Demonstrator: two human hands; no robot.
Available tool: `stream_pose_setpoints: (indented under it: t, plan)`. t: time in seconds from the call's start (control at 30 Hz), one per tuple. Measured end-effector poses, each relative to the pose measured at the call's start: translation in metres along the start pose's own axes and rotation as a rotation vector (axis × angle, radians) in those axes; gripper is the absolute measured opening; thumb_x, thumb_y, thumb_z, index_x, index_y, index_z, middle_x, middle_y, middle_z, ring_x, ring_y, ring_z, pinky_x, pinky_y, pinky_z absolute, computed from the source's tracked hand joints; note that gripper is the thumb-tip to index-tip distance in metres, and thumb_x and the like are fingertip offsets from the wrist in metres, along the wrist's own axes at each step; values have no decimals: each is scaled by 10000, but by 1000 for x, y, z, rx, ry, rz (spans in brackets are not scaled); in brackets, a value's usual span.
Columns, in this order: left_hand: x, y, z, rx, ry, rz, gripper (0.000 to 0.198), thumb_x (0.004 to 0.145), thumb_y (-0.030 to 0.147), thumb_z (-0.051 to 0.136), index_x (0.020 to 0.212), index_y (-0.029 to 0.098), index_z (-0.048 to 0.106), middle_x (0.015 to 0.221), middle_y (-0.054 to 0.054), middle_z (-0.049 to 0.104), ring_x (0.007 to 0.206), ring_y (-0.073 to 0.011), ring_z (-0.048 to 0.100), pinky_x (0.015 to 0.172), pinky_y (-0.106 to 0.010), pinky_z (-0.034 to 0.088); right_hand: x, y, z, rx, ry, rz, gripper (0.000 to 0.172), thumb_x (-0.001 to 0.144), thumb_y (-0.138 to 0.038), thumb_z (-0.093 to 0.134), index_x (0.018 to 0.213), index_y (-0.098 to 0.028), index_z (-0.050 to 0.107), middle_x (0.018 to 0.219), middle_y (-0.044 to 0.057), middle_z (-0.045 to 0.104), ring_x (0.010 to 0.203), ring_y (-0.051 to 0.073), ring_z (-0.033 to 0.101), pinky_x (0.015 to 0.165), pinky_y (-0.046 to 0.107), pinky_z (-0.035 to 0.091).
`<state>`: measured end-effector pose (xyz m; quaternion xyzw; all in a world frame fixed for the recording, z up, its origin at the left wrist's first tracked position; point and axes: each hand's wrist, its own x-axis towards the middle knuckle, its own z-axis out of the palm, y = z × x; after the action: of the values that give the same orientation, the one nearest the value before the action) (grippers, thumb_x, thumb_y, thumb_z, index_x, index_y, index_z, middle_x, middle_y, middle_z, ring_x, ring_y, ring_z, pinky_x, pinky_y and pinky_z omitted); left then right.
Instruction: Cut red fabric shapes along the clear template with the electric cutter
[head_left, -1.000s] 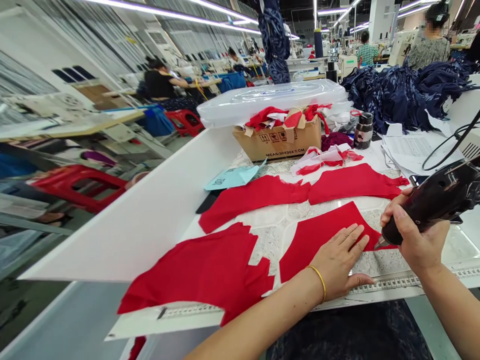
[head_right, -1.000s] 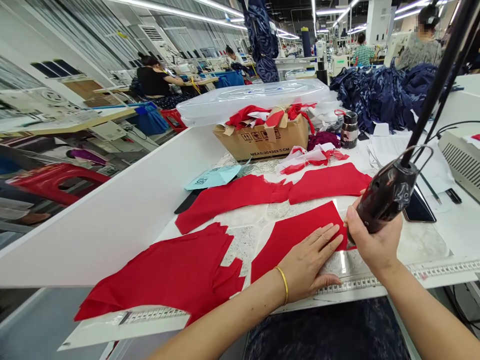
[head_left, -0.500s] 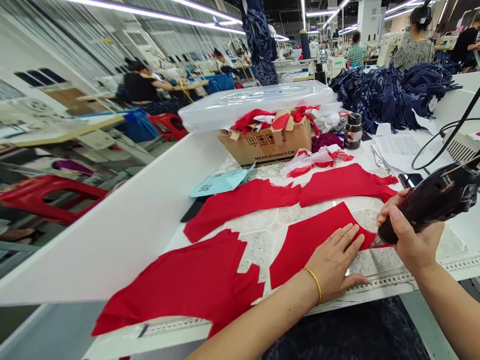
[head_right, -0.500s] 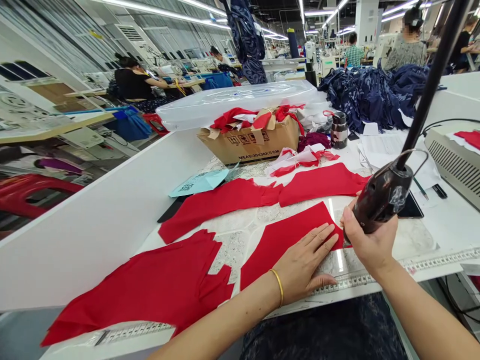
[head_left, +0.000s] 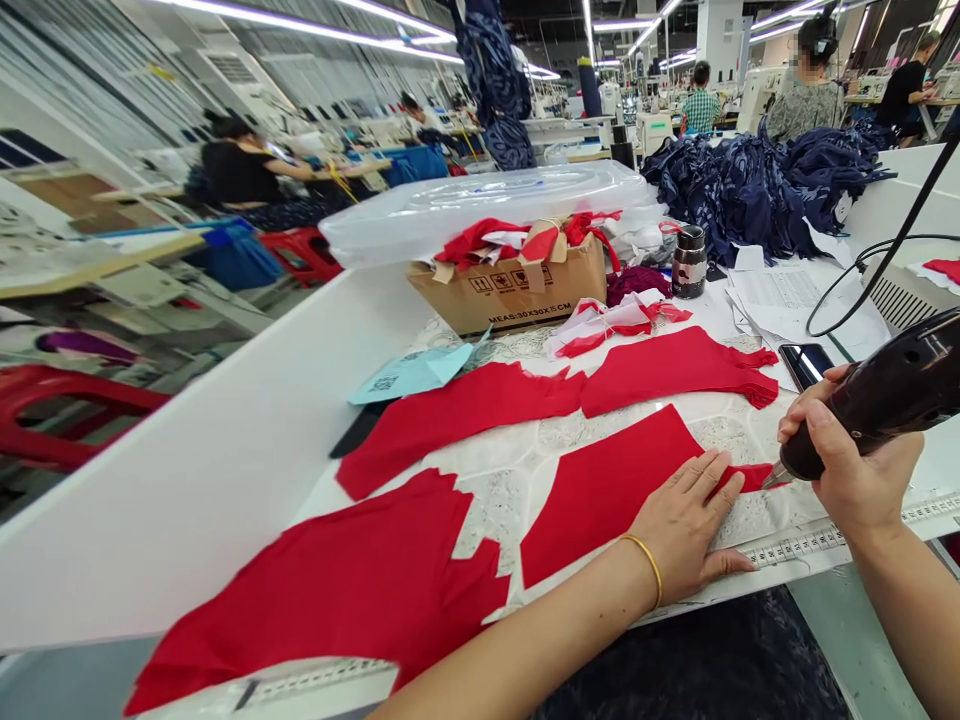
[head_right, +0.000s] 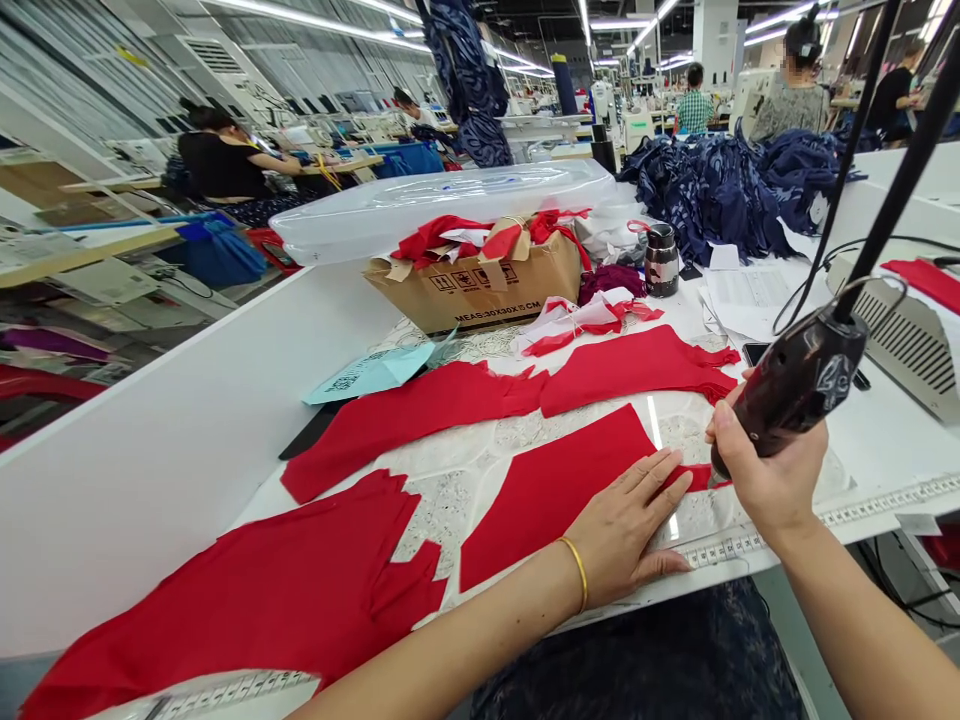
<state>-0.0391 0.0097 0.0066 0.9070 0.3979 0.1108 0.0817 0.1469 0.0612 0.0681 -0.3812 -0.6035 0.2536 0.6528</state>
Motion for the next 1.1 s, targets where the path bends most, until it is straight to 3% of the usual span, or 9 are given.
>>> stream_pose_setpoints:
  t: [0.23, 0.47, 1.1]
  plan:
    - [-3, -3, -1, 15, -23, 31, 895, 970, 758, 447, 1551, 78, 409, 1637, -240, 357, 1546, -370, 304, 1245, -507, 343, 0, -4, 4, 106, 13, 67, 246, 880, -424, 755, 923, -249, 588, 650, -34, 631, 544, 163, 596, 518, 323, 516]
    - [-2, -4, 2, 0, -6, 35, 891, 983, 764, 388, 1540, 70, 422, 1626, -246, 373, 1534, -378, 325, 1242, -516, 347, -3, -5, 12, 177, 10, 75, 269, 857, -385, 770, 1004, -267, 577, 659, -46, 634, 531, 168, 608, 530, 338, 522]
    - [-5, -6, -2, -33, -9, 28, 841, 983, 743, 439, 1531, 105, 447, 1614, -235, 400, 1517, -371, 364, 1231, -531, 366, -7, -4, 20, 124, 75, 109, 339, 812, -474, 785, 958, -258, 569, 651, -27, 616, 561, 198, 641, 549, 372, 543]
